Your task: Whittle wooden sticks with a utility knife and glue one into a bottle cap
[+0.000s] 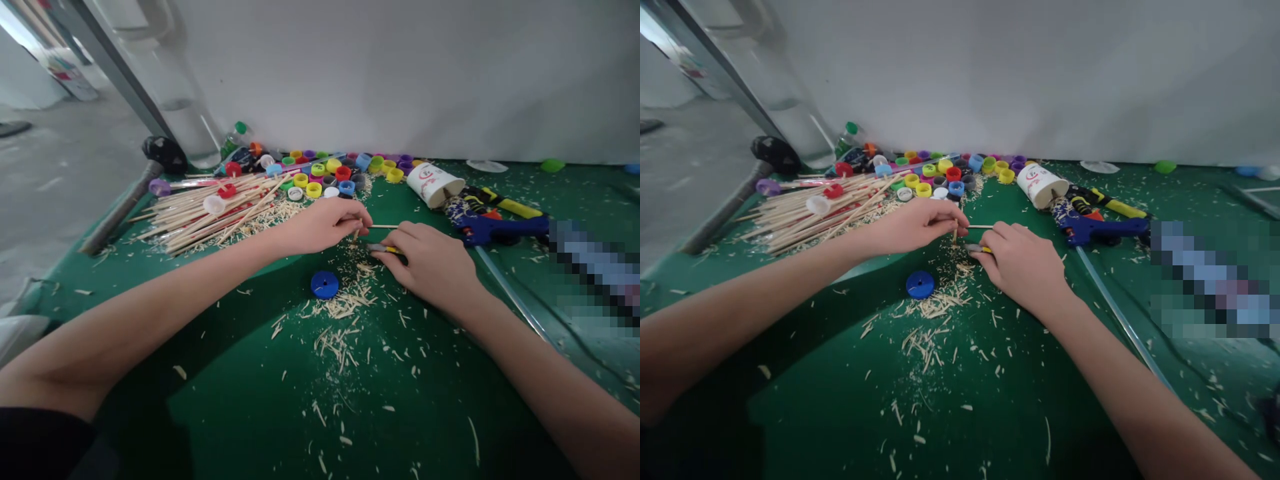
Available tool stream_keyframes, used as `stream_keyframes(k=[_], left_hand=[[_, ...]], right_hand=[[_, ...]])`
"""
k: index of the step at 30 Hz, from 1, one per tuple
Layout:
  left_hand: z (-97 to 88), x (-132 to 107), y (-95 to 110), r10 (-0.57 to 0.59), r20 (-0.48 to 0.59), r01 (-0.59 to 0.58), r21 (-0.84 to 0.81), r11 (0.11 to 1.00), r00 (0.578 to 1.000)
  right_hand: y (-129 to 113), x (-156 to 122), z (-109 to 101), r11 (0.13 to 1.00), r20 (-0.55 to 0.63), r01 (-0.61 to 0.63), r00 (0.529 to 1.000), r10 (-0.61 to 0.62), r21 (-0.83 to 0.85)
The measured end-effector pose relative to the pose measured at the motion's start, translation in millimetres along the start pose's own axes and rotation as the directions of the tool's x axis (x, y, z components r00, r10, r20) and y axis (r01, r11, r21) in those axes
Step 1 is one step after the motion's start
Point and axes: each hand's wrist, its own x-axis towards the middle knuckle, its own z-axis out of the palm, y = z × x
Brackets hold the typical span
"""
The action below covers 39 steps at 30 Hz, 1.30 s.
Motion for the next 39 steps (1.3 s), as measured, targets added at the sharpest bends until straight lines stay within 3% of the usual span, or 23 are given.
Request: stream_keyframes(k=[7,12,15,20,30,35,39], left_hand=[[6.7,1.1,5.5,0.081,-0.046,-0.070,0.202,0.977,0.996],[5.7,1.6,-2.3,0.002,-0.143,0.016,0.124,0.992,0.990],[4.4,2.2,-5.4,-0.053,-0.074,0.056,0.041,0.998,0.996],[7.2,1.5,-4.4,-0.033,0.025,0.035,-0.129,0.991,0.999],[4.2,-0.1,1.2,0.021,0.018,-0.022,0.078,0.997,1.000],[8.3,0.1,3.0,0.054,-0.041,-0.048,0.143,0.989,0.998],[7.6,1.2,-2.8,0.000,-0.138,0.011,0.082,0.997,0.990]], right_hand=[[-2.9,2.4,2.6,0.998,0.016,0.017,1.000,-0.016,-0.067],[-1.7,0.0,1.7,0.999,0.005,0.026,1.000,-0.026,-0.042],[-0.9,-2.6,1.1,0.998,-0.038,0.045,0.998,-0.047,-0.042],[-3.0,-2.0,-0.7,0.998,-0.035,0.036,0.999,-0.038,-0.045],[-2.7,1.7,-1.1,0.999,0.042,0.005,0.999,-0.007,0.042],[-5.8,3.2,0.4,1.000,0.039,0.016,0.999,-0.016,-0.003],[-5.2,3.3,-0.5,0.999,0.044,0.029,0.999,-0.030,0.026]])
